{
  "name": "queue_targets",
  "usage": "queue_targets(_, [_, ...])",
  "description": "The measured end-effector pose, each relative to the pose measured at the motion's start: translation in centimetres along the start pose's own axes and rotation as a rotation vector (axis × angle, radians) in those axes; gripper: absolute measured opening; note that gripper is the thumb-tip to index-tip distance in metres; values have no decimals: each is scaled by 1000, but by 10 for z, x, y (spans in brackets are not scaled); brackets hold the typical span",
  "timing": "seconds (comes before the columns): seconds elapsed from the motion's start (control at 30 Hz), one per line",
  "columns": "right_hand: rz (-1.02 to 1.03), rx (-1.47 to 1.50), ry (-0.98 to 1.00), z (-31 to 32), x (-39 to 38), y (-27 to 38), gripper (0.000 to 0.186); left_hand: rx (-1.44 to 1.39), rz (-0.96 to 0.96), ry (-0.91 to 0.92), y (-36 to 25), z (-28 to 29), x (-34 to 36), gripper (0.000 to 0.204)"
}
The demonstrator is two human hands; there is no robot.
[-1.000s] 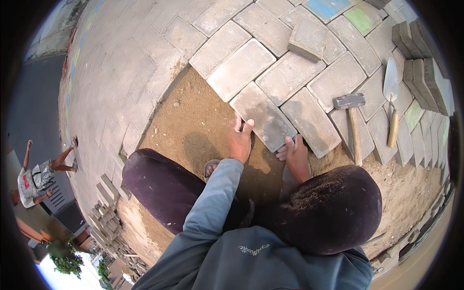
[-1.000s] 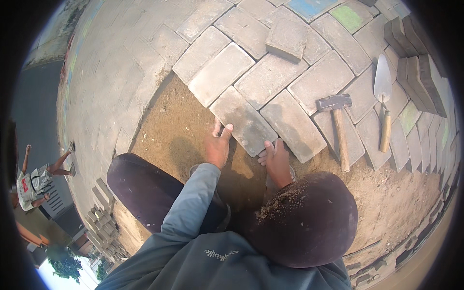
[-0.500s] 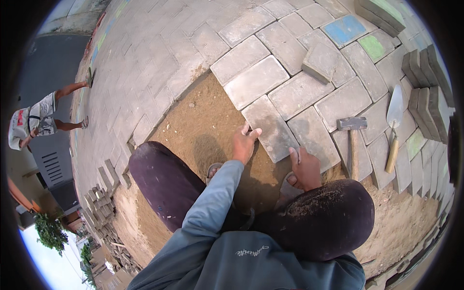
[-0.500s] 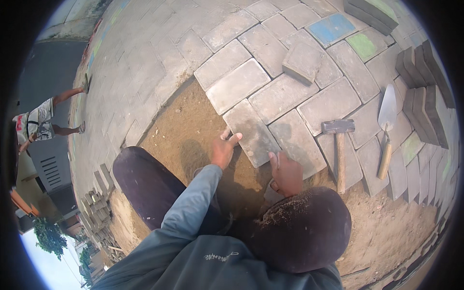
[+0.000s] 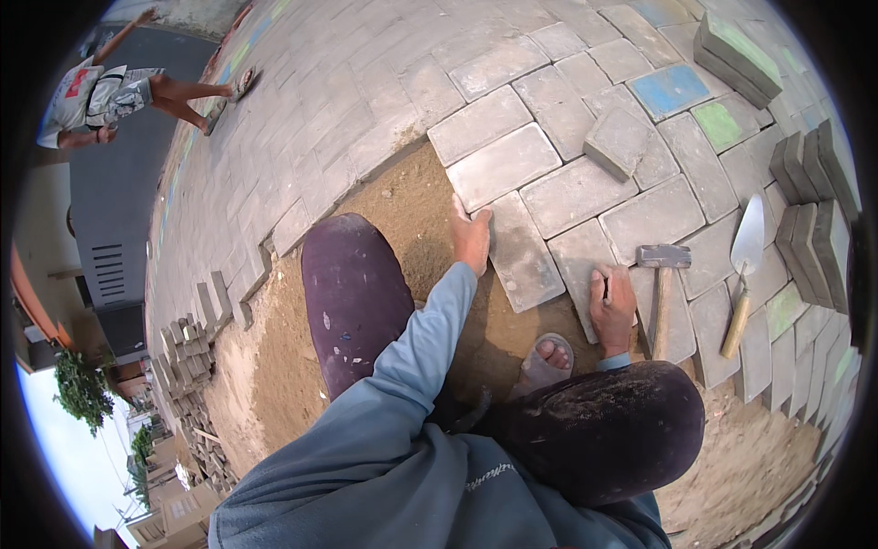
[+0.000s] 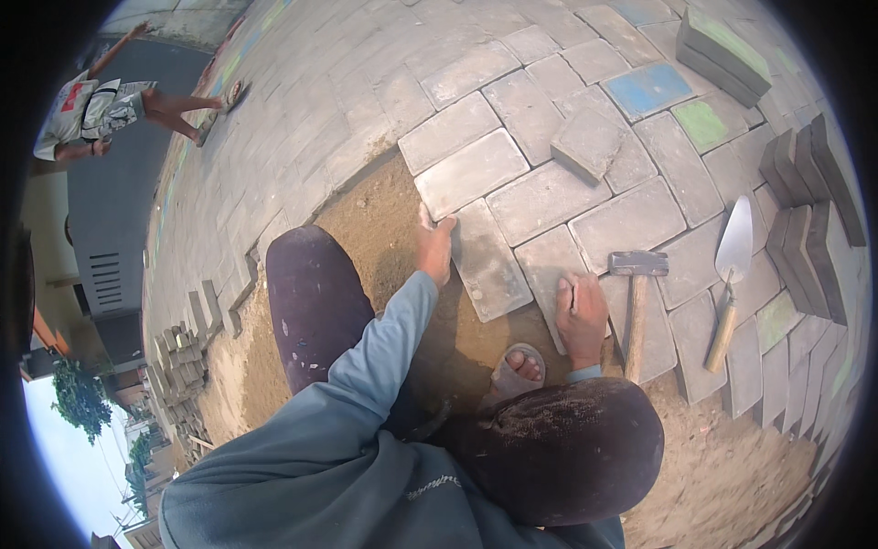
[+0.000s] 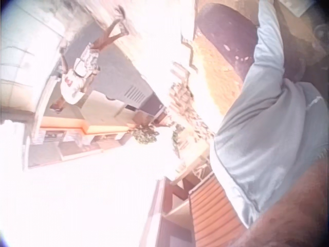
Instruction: The person kneels on the ground and lays rectangular pavers onto a prepared sand bed. They use a hammer to tap the pavers into place and a trowel to level the sand. A tape measure is used to check spacing.
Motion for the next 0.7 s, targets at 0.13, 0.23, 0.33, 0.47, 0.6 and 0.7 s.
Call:
queue_targets(0.13, [35, -27, -8, -4, -3, 1, 10, 116, -33, 30, -4, 4, -3, 71])
queue_targets(0.23, [58, -26, -8, -6, -2, 2, 10, 95, -92, 37, -6, 9, -8, 72])
queue_targets(0.33, [84, -70, -38, -10, -3, -4, 11, -47, 25, 130, -22, 2, -9, 74])
queue_targets(0.47, [82, -97, 52, -14, -6, -7, 12, 37, 49, 133, -20, 16, -5, 74])
queue_targets(0.6, [79, -209, 154, -30, -2, -21, 15, 39, 39, 123, -17, 28, 0, 68])
queue_targets(0.7, [62, -236, 84, -21, 7, -26, 16, -232, 131, 151, -29, 9, -2, 60])
Point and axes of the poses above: each hand's wrist, its own x-axis towards the middle knuckle, its own z-axis out of the back of the hand, y = z × x, the point moved 7 cm from there along x, towards the middle knuckle, and after that the axes turned 11 degrees about -z, right-handed, at the moved point
